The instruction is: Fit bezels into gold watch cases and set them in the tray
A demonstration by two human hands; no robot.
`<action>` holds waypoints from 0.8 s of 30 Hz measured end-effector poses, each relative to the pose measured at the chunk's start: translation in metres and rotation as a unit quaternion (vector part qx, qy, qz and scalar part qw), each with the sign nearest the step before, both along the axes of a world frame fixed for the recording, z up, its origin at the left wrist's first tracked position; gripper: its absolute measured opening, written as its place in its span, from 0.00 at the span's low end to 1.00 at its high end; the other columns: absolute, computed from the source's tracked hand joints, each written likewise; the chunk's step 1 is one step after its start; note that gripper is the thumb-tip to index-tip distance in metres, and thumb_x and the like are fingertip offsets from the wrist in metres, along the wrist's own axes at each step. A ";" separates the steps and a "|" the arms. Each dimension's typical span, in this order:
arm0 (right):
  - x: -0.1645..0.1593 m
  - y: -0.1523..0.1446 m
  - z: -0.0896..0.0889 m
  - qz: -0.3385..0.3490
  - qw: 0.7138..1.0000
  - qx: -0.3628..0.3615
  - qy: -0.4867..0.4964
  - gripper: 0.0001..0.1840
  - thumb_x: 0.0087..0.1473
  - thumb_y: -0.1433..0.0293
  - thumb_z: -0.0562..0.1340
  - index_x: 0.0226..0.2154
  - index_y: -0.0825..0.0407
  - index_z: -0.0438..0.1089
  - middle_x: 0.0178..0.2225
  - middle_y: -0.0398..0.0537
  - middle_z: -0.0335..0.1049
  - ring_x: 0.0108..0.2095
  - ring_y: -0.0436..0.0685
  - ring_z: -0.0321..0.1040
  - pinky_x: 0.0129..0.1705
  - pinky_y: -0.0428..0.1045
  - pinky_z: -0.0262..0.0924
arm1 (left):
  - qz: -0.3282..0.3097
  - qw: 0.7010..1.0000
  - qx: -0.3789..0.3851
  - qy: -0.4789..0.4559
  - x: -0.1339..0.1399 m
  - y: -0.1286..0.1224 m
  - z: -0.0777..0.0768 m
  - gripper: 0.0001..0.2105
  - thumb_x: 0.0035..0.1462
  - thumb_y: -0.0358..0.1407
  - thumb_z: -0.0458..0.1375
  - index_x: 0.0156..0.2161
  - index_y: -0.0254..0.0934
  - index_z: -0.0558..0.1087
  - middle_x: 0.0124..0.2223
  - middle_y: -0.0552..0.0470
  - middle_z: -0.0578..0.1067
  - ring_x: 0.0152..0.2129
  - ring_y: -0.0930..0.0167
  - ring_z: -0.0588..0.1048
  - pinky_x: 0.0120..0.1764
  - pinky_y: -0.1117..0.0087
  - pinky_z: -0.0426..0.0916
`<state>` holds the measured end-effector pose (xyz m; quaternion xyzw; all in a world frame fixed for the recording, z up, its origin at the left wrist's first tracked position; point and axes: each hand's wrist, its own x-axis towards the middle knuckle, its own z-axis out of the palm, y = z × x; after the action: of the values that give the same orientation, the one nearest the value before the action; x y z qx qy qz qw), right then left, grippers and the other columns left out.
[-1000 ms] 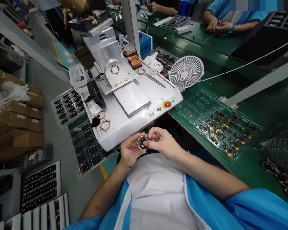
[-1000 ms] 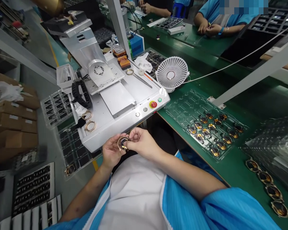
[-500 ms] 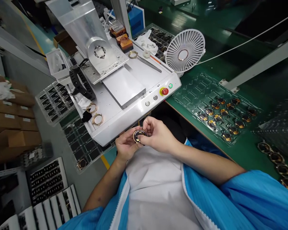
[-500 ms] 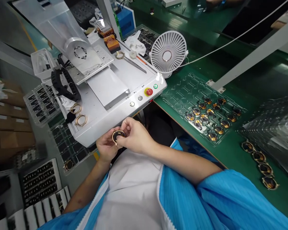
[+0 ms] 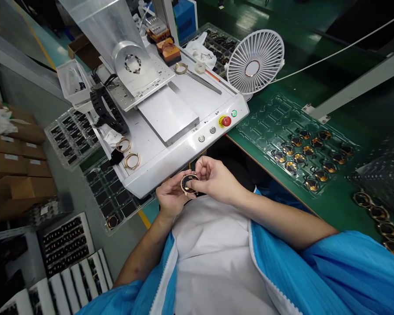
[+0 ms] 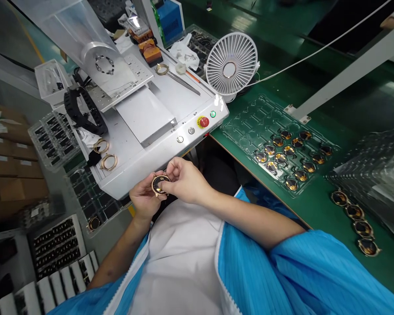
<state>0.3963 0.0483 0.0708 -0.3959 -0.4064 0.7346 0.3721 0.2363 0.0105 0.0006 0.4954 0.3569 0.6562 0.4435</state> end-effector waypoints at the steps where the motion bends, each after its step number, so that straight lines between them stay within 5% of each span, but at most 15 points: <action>1: 0.002 0.001 -0.001 0.007 1.000 -0.010 -0.009 0.21 0.38 0.71 0.73 0.29 0.50 0.60 0.20 0.33 0.69 0.19 0.46 0.66 0.22 0.40 0.60 | 0.002 1.000 0.001 -0.001 0.000 0.000 0.000 0.28 0.40 0.37 0.80 0.50 0.50 0.82 0.47 0.49 0.85 0.40 0.62 0.86 0.44 0.63 0.84; 6: 0.011 0.002 -0.007 0.083 0.992 -0.069 -0.062 0.26 0.36 0.59 0.79 0.26 0.53 0.66 0.19 0.43 0.74 0.19 0.49 0.70 0.20 0.42 0.66 | -0.006 1.000 0.003 0.028 -0.001 -0.004 -0.005 0.29 0.41 0.33 0.79 0.51 0.51 0.81 0.49 0.50 0.84 0.44 0.60 0.85 0.48 0.61 0.83; 12: 0.009 0.003 -0.018 0.079 0.988 -0.131 -0.018 0.36 0.22 0.52 0.83 0.20 0.52 0.62 0.15 0.44 0.72 0.14 0.49 0.67 0.15 0.43 0.67 | -0.027 0.997 0.002 0.075 -0.004 -0.005 -0.007 0.30 0.41 0.27 0.78 0.51 0.50 0.81 0.50 0.49 0.83 0.47 0.60 0.84 0.51 0.62 0.81; 20: -0.001 0.041 -0.007 0.100 0.992 -0.059 -0.056 0.34 0.29 0.53 0.84 0.28 0.54 0.67 0.18 0.45 0.75 0.17 0.52 0.72 0.16 0.43 0.69 | 0.049 0.996 -0.065 -0.035 -0.002 0.004 0.005 0.21 0.51 0.38 0.75 0.51 0.47 0.82 0.49 0.47 0.84 0.47 0.60 0.84 0.52 0.60 0.80; 24: 0.010 0.095 0.003 -0.066 0.993 -0.022 -0.098 0.27 0.45 0.57 0.80 0.31 0.51 0.64 0.16 0.41 0.72 0.13 0.50 0.66 0.12 0.43 0.65 | -0.005 0.997 -0.064 -0.039 -0.014 0.007 0.020 0.19 0.52 0.38 0.74 0.50 0.46 0.81 0.48 0.48 0.83 0.45 0.58 0.84 0.52 0.54 0.80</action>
<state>0.4067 0.1429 0.0739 -0.5000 -0.3981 0.6746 0.3692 0.2227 0.0178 0.0203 0.4418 0.3788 0.6484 0.4908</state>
